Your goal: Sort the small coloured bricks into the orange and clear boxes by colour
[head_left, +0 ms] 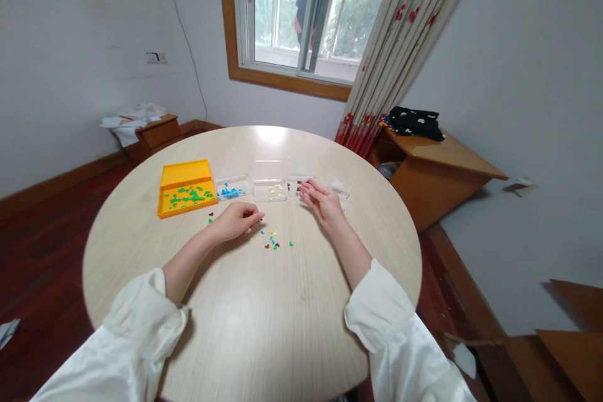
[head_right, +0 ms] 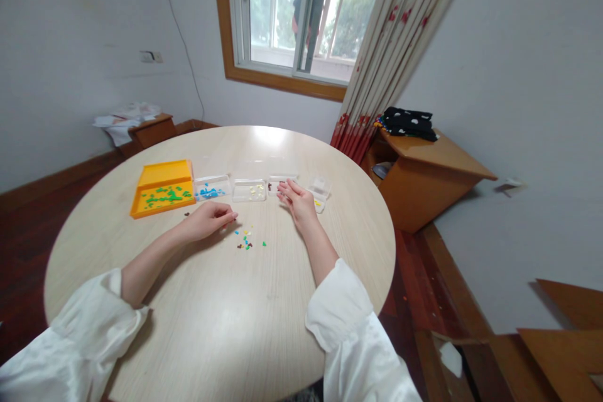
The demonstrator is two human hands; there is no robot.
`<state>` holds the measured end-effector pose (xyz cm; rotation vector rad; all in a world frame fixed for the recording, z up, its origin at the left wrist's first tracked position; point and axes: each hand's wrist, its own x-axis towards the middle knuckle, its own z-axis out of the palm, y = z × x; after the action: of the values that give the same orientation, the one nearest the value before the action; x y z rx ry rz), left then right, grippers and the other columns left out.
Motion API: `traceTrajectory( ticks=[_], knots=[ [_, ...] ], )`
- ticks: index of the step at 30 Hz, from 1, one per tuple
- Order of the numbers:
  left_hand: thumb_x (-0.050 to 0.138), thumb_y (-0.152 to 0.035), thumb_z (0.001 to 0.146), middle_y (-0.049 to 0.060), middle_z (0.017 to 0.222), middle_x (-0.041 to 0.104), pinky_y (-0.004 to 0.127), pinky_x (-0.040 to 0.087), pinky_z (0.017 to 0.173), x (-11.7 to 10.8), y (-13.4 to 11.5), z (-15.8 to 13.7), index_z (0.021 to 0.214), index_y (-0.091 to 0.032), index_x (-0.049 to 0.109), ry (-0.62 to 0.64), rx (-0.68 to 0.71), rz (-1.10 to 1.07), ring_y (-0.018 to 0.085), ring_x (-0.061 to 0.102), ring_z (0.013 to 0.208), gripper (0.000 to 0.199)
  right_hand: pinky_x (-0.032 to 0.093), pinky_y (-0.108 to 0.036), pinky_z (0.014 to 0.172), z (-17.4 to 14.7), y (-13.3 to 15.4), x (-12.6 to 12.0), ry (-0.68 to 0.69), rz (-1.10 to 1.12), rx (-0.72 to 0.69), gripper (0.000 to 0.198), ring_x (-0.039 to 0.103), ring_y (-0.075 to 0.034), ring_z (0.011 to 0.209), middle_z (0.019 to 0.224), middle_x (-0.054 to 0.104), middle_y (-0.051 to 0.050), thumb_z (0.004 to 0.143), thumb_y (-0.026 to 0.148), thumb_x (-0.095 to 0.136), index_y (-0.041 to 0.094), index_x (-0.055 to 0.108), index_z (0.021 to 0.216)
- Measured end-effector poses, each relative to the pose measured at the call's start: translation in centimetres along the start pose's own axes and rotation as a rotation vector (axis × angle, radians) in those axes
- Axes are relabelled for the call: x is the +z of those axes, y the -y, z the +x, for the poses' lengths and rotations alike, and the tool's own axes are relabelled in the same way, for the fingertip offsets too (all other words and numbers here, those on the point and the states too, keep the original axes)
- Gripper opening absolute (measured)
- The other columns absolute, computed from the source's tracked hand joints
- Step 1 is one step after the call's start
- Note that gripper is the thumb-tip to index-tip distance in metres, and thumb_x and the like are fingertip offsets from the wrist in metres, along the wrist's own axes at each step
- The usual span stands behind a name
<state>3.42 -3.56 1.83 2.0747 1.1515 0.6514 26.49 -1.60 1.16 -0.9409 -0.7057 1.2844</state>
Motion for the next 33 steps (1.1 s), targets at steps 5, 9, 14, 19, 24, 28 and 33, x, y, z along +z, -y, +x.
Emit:
traceTrajectory(
  ticks=[5, 9, 14, 19, 24, 28, 33],
  knots=[
    [0.048, -0.037, 0.079, -0.001, 0.050, 0.047, 0.024, 0.029, 0.051, -0.1, 0.3, 0.2, 0.054, -0.015, 0.054, -0.046, -0.013, -0.006, 0.010, 0.039, 0.050, 0.034, 0.054, -0.032, 0.085, 0.1, 0.4, -0.1, -0.024, 0.083, -0.018, 0.024, 0.067, -0.013, 0.095, 0.096, 0.072, -0.005, 0.071, 0.000, 0.056, 0.016, 0.062, 0.088],
    [0.054, -0.032, 0.075, 0.002, 0.057, 0.057, 0.024, 0.034, 0.053, -0.1, 0.5, 0.4, 0.066, -0.014, 0.062, -0.076, -0.033, -0.087, 0.011, 0.047, 0.053, 0.021, 0.054, -0.030, 0.086, -0.1, 0.4, 0.1, -0.004, 0.066, 0.003, 0.025, 0.067, -0.014, 0.094, 0.094, 0.072, -0.005, 0.072, -0.001, 0.055, 0.016, 0.061, 0.090],
    [0.057, -0.027, 0.070, 0.004, 0.066, 0.064, 0.026, 0.039, 0.057, 0.0, 0.8, 0.6, 0.072, -0.015, 0.065, -0.136, -0.021, -0.177, 0.013, 0.053, 0.060, 0.014, 0.055, -0.028, 0.085, -0.3, 0.6, 0.4, -0.012, 0.074, 0.008, 0.025, 0.068, -0.013, 0.089, 0.089, 0.073, -0.003, 0.072, -0.001, 0.055, 0.016, 0.060, 0.090],
    [0.055, -0.025, 0.071, 0.007, 0.074, 0.068, 0.027, 0.042, 0.061, -0.1, 0.7, 0.6, 0.074, -0.015, 0.066, -0.169, -0.054, -0.224, 0.015, 0.059, 0.067, 0.015, 0.056, -0.026, 0.081, -0.4, 0.8, 0.5, -0.019, 0.084, 0.015, 0.026, 0.068, -0.013, 0.086, 0.086, 0.073, -0.002, 0.070, 0.000, 0.056, 0.016, 0.061, 0.089],
    [0.060, -0.027, 0.069, 0.005, 0.070, 0.067, 0.026, 0.041, 0.058, -0.1, 0.4, 0.6, 0.072, -0.015, 0.065, -0.207, -0.048, -0.249, 0.013, 0.056, 0.062, 0.014, 0.054, -0.023, 0.073, -1.1, 0.4, 1.0, 0.065, -0.010, 0.007, 0.019, 0.067, -0.011, 0.075, 0.079, 0.072, -0.002, 0.066, 0.008, 0.065, 0.016, 0.067, 0.084],
    [0.062, -0.029, 0.069, 0.005, 0.069, 0.065, 0.026, 0.042, 0.058, 0.0, 0.1, 0.6, 0.070, -0.015, 0.064, -0.224, -0.006, -0.244, 0.013, 0.056, 0.062, 0.014, 0.048, -0.023, 0.062, -2.8, -0.8, 2.5, 0.319, -0.307, 0.014, 0.018, 0.059, -0.009, 0.061, 0.065, 0.067, -0.001, 0.061, 0.022, 0.074, 0.015, 0.070, 0.077],
    [0.059, -0.026, 0.069, 0.002, 0.064, 0.062, 0.025, 0.041, 0.059, 0.1, -0.1, 0.5, 0.069, -0.015, 0.065, -0.214, 0.040, -0.199, 0.013, 0.054, 0.061, 0.013, 0.042, -0.024, 0.058, -4.5, -2.3, 3.9, 0.498, -0.451, 0.038, 0.021, 0.053, -0.008, 0.056, 0.062, 0.064, 0.001, 0.059, 0.029, 0.075, 0.015, 0.069, 0.074]
  ],
)
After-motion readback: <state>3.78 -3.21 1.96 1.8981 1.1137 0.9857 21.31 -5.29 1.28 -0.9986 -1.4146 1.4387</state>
